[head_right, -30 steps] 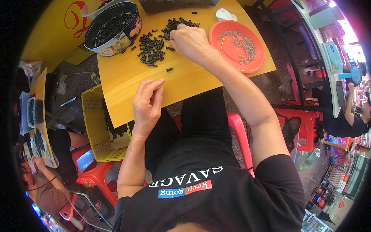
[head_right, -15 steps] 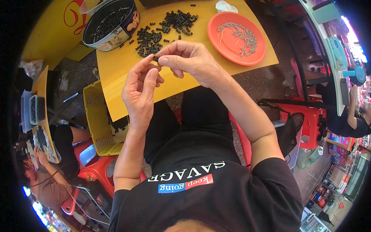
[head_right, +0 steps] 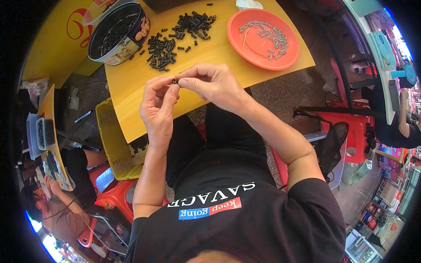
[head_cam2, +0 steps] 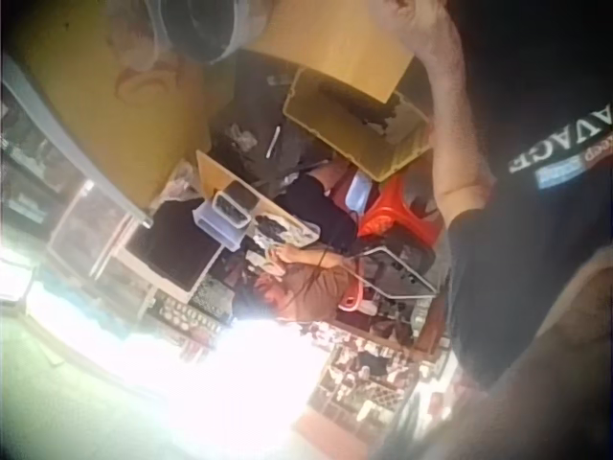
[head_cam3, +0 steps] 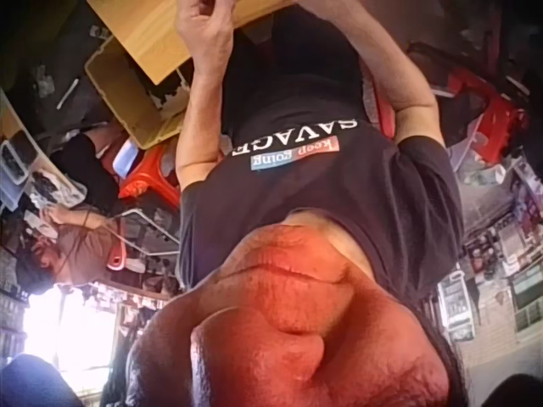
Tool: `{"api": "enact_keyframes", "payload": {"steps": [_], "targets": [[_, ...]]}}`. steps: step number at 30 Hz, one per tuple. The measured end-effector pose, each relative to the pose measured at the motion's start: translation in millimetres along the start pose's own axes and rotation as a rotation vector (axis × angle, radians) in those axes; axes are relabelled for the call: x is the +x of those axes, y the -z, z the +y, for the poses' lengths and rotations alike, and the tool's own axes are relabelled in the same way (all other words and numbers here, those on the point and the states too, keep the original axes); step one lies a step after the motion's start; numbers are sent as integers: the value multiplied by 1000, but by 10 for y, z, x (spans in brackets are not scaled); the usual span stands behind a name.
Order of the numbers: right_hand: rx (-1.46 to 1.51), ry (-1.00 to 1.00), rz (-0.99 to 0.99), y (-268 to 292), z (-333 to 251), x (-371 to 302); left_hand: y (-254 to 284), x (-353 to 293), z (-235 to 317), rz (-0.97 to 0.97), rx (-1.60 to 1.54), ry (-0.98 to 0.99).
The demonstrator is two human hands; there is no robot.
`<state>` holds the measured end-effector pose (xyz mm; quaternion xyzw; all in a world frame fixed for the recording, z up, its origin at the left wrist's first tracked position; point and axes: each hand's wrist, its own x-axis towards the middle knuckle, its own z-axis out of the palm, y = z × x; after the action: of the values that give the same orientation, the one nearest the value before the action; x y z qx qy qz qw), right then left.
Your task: The person assembles small components by taking metal pieces from a plate and inserting them into plastic casings by hand.
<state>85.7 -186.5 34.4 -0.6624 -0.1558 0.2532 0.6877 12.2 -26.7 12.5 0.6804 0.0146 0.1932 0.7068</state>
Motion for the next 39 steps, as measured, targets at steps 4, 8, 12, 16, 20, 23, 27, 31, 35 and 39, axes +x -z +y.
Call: {"api": "enact_keyframes", "payload": {"steps": [4, 8, 12, 16, 20, 23, 27, 31, 35, 39], "targets": [[-640, 381, 108, 105, -5, 25, 30, -54, -45, -57, -92, 155], [-914, 562, 235, 390, 23, 312, 33, -50, -78, -47, -149, 226], [-1057, 580, 311, 485, -30, 567, 67, -24, -107, -23, -126, 216], [-1174, 575, 302, 436, 31, 744, 137, -26, -155, -58, -150, 216], [-1253, 551, 295, 457, 121, 795, 99, -11, -143, -70, -164, 210], [-1229, 565, 298, 418, 211, 835, 102, -22, -121, -51, -185, 224], [-1164, 546, 304, 345, 102, 719, 152, -38, -161, -41, -153, 221], [-1154, 653, 399, 704, -99, 526, 194, -49, -205, -70, -154, 181], [-1240, 576, 477, 1389, -275, 339, 171, -33, -182, -80, -167, 186], [-1337, 308, 453, 1659, -393, 145, 169, -34, -179, -87, -148, 182]]}}
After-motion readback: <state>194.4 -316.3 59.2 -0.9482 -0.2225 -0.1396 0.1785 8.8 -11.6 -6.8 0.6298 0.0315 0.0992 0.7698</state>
